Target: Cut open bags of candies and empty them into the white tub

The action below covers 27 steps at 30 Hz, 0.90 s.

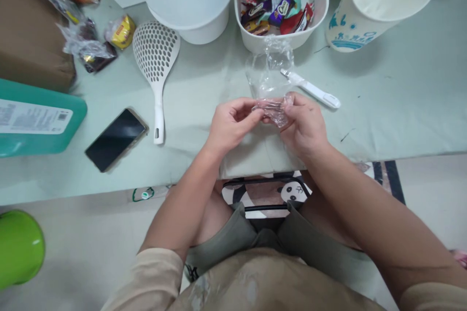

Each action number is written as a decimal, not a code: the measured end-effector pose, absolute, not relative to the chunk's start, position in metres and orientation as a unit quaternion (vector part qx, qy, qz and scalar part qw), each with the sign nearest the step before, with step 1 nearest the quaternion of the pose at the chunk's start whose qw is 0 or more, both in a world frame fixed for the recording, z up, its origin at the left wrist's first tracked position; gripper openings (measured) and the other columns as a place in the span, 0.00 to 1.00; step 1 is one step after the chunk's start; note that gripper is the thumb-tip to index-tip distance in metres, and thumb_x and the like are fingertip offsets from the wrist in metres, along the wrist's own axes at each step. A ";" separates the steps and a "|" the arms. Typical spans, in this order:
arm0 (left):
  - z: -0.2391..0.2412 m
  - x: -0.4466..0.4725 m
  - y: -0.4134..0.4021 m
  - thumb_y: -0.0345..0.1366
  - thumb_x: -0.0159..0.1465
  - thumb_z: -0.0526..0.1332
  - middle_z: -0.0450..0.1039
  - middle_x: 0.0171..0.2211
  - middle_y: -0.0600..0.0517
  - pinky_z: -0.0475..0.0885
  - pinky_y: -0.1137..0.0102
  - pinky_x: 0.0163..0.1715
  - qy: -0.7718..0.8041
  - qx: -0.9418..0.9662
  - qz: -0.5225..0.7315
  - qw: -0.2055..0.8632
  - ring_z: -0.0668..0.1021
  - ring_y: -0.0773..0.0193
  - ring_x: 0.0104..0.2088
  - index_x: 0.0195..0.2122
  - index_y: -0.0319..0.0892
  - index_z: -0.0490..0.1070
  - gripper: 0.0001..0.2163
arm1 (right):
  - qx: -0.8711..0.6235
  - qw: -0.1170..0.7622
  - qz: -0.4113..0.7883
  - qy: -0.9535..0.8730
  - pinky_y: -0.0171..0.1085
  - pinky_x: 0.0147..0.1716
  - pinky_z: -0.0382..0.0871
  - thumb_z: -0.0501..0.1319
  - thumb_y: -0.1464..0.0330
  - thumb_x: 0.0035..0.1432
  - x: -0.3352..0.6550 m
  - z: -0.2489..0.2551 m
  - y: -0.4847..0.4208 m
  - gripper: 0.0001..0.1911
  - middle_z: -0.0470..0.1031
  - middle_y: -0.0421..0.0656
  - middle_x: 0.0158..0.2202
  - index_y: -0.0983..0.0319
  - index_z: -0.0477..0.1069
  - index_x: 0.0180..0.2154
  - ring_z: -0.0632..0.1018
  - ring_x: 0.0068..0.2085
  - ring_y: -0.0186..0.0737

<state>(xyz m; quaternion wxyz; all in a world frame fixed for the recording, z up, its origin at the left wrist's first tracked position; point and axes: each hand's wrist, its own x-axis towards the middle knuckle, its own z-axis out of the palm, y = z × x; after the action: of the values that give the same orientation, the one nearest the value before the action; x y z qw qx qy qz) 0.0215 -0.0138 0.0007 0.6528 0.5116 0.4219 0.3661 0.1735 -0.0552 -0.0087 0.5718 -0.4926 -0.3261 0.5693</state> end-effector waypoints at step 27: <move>0.005 0.017 -0.009 0.54 0.56 0.75 0.83 0.31 0.48 0.78 0.73 0.31 0.438 0.374 0.291 0.764 0.85 0.63 0.31 0.32 0.39 0.79 0.21 | -0.409 0.661 0.561 -0.284 0.40 0.33 0.78 0.66 0.68 0.47 0.180 -0.009 -0.059 0.12 0.84 0.41 0.36 0.58 0.64 0.20 0.83 0.32 0.39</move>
<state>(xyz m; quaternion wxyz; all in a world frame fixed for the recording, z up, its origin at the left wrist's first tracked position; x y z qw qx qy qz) 0.0167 -0.0093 0.0054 0.7640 0.3742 0.4379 0.2908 0.1796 -0.0586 -0.0091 0.6613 -0.4091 -0.2838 0.5611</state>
